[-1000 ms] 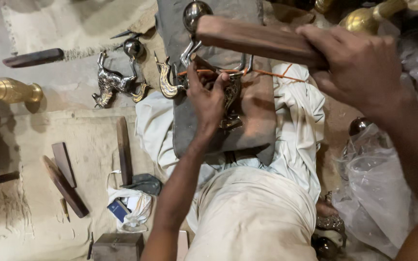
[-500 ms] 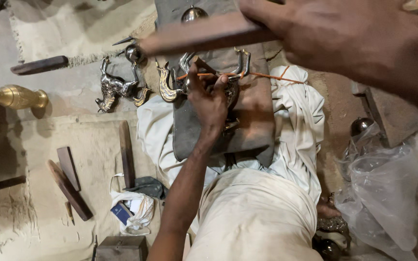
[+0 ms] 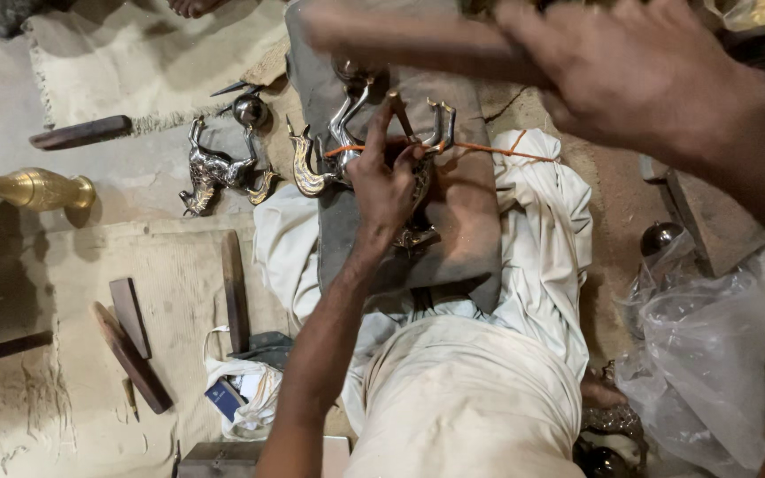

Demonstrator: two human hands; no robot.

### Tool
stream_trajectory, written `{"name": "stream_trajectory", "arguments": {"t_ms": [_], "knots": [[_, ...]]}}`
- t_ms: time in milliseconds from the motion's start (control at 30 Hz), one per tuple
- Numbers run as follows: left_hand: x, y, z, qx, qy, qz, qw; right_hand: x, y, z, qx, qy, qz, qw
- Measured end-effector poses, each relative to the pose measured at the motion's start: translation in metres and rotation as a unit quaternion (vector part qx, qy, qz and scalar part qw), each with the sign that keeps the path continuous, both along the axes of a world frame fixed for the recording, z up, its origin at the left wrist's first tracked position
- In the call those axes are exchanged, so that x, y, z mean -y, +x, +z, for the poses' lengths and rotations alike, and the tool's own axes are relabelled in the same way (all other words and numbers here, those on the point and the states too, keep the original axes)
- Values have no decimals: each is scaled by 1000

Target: The person sits cross-legged on the floor holding a small punch against a brass bird figurine resting on a sandbag on their lap, and repeatedly strikes the punch with a wooden mallet to work the figurine's surface, repositioning the punch and cord between strikes.

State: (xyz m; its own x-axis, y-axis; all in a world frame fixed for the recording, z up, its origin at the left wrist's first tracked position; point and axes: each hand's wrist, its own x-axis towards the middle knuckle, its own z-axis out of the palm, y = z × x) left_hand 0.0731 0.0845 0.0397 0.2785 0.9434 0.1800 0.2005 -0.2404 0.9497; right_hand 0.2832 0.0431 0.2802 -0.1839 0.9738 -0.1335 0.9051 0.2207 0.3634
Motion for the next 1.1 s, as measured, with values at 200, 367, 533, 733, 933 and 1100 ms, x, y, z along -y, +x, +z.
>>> {"name": "stream_trajectory", "arguments": {"t_ms": [200,367,533,733,933,1100], "knots": [[-9,-5,6,-35,26,-64,997,29,17,-40,8,-72,-126,989],[-21,-5,14,-54,51,-170,983,63,38,-75,-220,-25,-189,957],[-32,-4,29,-122,84,-227,963,104,33,-106,-295,41,-191,935],[-45,-3,41,-171,117,-337,919,147,11,-134,-366,95,-223,899],[-58,2,45,-165,192,-451,856,179,-28,-173,-491,162,-299,802],[-65,13,58,-231,161,-517,808,203,-64,-207,-501,178,-350,771]]}}
